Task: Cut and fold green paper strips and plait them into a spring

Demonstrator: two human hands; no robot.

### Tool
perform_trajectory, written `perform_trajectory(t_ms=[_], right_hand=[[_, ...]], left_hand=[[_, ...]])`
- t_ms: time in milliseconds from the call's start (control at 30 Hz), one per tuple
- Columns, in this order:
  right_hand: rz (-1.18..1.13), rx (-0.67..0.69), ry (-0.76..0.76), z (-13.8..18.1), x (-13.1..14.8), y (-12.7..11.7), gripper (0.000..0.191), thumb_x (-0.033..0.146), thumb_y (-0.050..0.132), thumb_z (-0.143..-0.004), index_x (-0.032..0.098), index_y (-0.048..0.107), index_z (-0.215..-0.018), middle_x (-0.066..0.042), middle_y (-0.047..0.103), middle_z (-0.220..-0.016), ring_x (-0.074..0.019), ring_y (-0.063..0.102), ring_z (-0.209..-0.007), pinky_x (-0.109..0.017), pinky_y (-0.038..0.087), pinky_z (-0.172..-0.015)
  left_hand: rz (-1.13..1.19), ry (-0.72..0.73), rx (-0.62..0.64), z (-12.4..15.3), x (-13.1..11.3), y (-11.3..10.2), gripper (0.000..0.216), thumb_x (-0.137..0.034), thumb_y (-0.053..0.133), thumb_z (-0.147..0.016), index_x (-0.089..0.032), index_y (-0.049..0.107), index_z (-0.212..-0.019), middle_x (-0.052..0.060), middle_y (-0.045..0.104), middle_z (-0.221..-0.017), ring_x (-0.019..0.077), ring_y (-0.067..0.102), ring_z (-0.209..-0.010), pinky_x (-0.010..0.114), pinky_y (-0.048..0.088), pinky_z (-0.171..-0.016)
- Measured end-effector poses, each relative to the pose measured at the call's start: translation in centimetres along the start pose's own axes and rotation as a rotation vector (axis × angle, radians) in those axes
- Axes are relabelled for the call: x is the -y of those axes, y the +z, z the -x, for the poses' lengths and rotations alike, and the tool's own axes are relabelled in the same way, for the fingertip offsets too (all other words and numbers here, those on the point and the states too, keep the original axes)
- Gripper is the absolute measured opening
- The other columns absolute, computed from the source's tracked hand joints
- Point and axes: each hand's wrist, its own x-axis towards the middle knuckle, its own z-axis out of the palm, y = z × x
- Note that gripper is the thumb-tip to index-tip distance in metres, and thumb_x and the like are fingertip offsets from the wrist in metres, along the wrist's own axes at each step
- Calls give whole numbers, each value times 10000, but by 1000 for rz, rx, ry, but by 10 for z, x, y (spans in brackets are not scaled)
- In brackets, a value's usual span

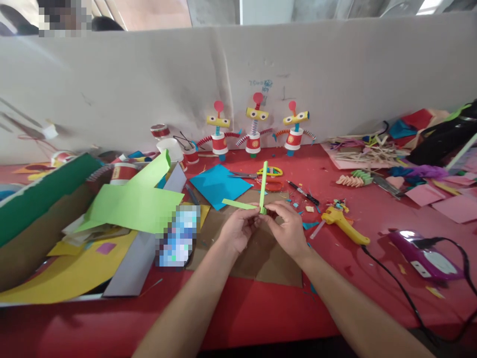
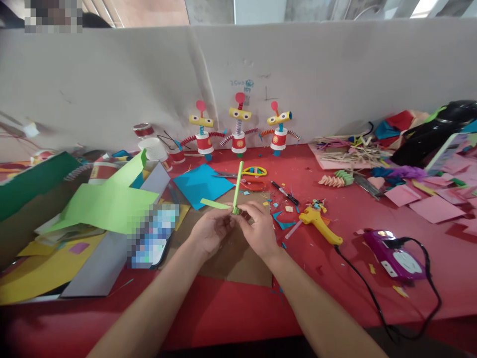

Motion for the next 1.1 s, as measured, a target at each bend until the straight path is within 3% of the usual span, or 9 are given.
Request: perform_trajectory(t_ms=[167,400,600,833,967,1100], right_hand=[[14,7,-22,0,0,0,60,243,562,-810,218,608,-839,-41,603,-837,-186,569,-820,-319,460,-751],[-103,-12,50,-1,0,2,147,259,590,-789,229,615,-930,-41,605,-888,-178,578,-815,-313,479,-727],[-68,-30,51,-1,0,1,85,267,582,-788,227,638,-837,-40,616,-844,-189,579,-815,-334,472,-736],[-223,38,197,0,-1,5,240,325,610,-767,207,606,-976,-51,620,-904,-170,589,-771,-308,486,-698],[-189,49,244,-1,0,4,223,367,539,-813,207,653,-919,-49,646,-872,-178,590,-788,-312,468,-723],[-262,63,304,-2,-1,5,242,391,518,-817,208,659,-889,-35,653,-794,-180,584,-730,-299,470,-668]], left_hand=[[10,-20,52,0,1,1,121,-57,656,-643,-119,638,-745,4,611,-641,61,554,-568,154,456,-543],[-4,20,37,0,1,0,123,-70,665,-645,-123,641,-754,10,621,-676,67,564,-594,157,461,-563],[-68,43,54,0,1,1,153,-91,695,-617,-127,643,-756,11,615,-682,68,549,-592,164,438,-555],[-182,257,-9,-3,7,-2,224,-172,745,-581,-141,634,-772,0,619,-674,86,554,-624,194,418,-609],[-236,324,-21,-2,9,0,228,-208,742,-593,-149,628,-781,6,636,-688,108,581,-674,235,433,-707],[-256,359,-45,0,11,1,250,-223,746,-588,-161,621,-796,8,645,-704,123,593,-691,243,435,-701]])
